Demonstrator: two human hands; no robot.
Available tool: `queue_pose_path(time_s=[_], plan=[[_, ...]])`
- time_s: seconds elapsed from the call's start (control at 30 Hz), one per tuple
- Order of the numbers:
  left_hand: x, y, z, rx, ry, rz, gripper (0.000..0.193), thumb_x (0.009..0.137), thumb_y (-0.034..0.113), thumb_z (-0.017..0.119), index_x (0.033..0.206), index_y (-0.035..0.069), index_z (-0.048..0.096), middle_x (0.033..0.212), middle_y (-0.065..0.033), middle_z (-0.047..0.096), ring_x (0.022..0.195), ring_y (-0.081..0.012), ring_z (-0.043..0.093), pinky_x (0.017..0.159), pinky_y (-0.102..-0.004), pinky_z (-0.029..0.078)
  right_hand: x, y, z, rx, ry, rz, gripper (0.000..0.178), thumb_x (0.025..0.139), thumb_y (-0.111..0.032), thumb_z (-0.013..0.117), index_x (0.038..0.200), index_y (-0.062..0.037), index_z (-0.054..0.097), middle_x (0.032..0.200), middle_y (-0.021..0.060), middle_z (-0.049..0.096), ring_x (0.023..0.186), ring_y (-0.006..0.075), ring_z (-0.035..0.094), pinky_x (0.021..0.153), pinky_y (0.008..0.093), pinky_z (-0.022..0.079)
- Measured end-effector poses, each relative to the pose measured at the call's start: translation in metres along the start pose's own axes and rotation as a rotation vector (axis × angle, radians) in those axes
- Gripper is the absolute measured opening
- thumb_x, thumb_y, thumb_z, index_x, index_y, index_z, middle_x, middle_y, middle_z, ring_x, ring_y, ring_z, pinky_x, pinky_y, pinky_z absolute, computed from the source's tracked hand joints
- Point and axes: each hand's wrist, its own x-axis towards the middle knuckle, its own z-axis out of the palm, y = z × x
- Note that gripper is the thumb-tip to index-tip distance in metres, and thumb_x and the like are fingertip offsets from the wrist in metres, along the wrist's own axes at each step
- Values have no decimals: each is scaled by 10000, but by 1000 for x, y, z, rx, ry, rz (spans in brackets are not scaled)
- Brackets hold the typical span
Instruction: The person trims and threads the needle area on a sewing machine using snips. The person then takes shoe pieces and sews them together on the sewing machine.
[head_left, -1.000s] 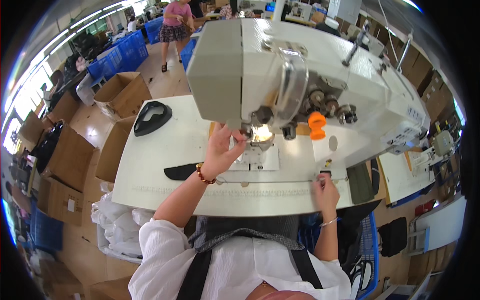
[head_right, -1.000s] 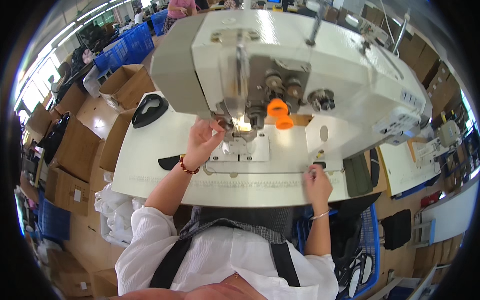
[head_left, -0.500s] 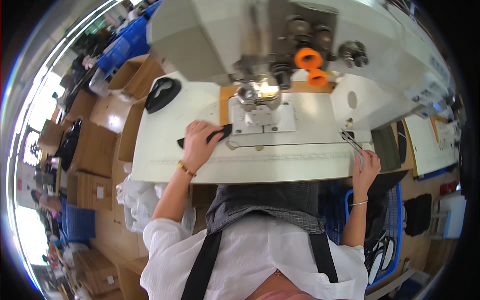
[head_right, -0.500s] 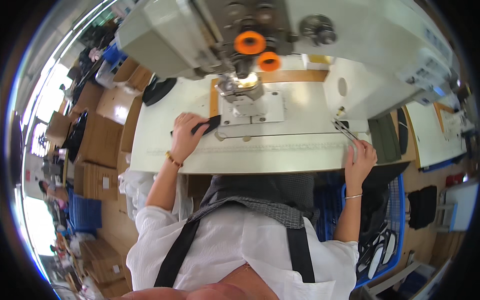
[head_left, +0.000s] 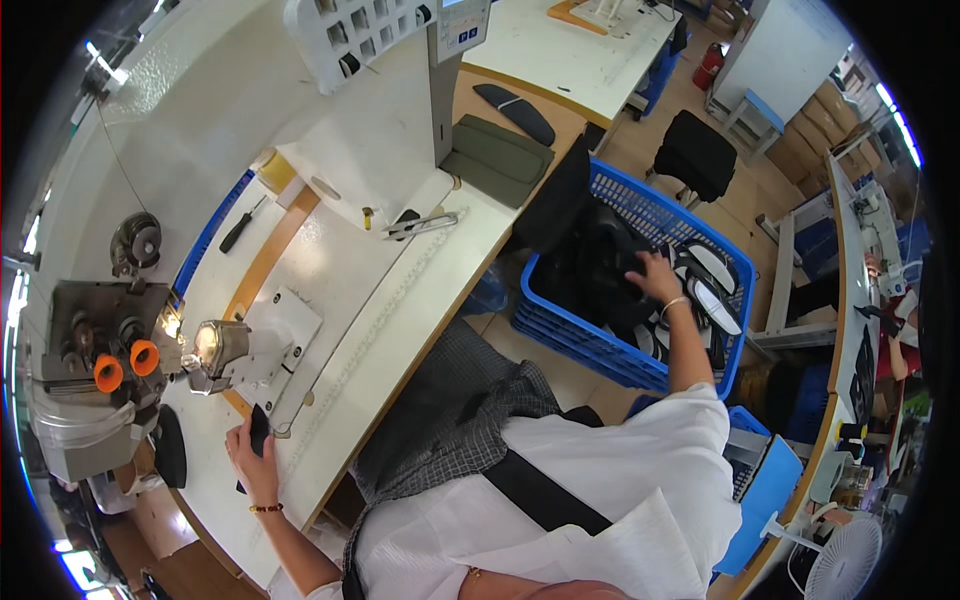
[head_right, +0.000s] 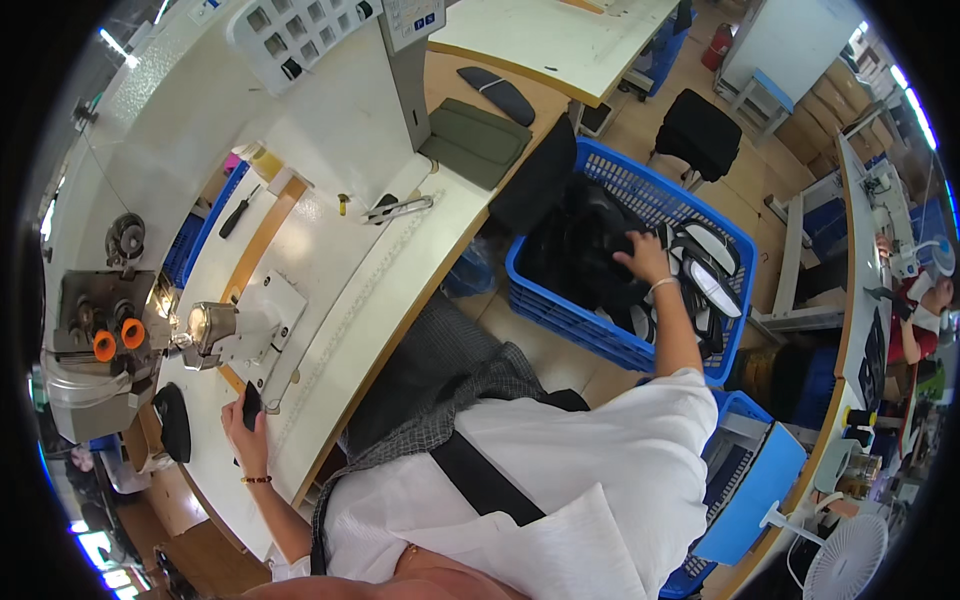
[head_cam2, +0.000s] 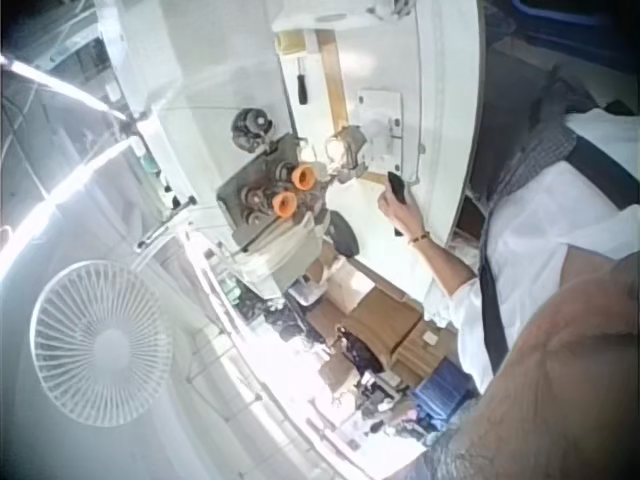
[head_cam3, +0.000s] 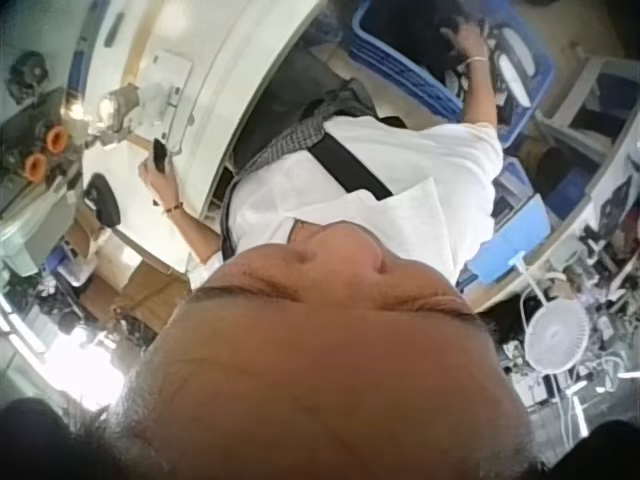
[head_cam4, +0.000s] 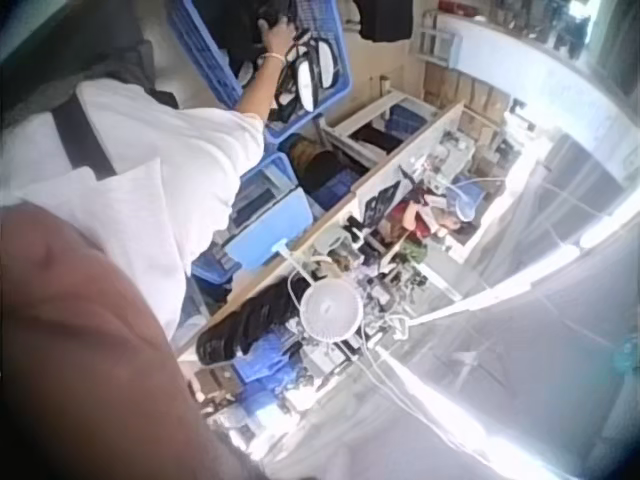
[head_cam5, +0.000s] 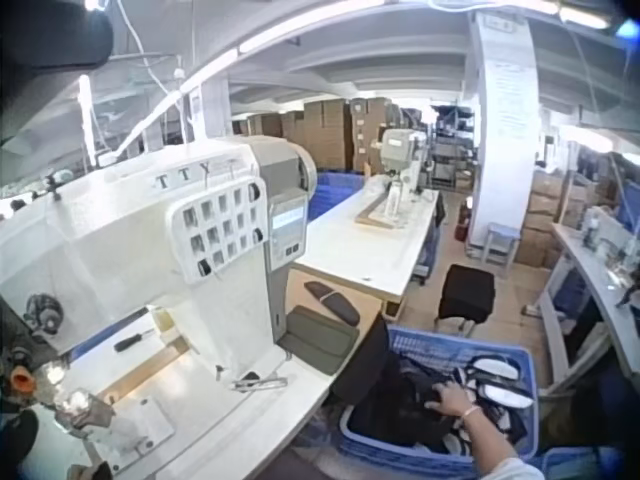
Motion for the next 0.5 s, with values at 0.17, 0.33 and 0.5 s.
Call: queue_pose_path(time_s=[0.17, 0.33, 0.5], plan=[[4, 15, -11, -33, 12, -4, 503, 717, 0, 743, 1190, 14, 575, 1115, -160, 585, 1077, -368, 568, 955, -433, 466, 6, -30, 48, -43, 314, -20, 677, 837, -444, 751, 1334, -24, 563, 1268, 200, 603, 1167, 395, 579, 972, 477, 499], [4, 23, -26, -153, 130, -95, 423, 714, 21, 715, 1103, 18, 548, 1067, -187, 555, 1019, -409, 577, 888, -440, 499, 23, -33, 56, -156, 197, 53, 403, 905, -255, 629, 1272, -89, 612, 1021, 173, 703, 964, 377, 679, 795, 506, 555], [-2, 21, -44, -273, 306, -9, 438, 815, 69, 664, 1241, 33, 571, 1113, -181, 553, 1012, -391, 580, 899, -430, 494, 27, -57, -7, 43, 582, 22, 311, 1005, -229, 565, 1306, -149, 573, 1026, 212, 724, 919, 430, 689, 762, 509, 527]])
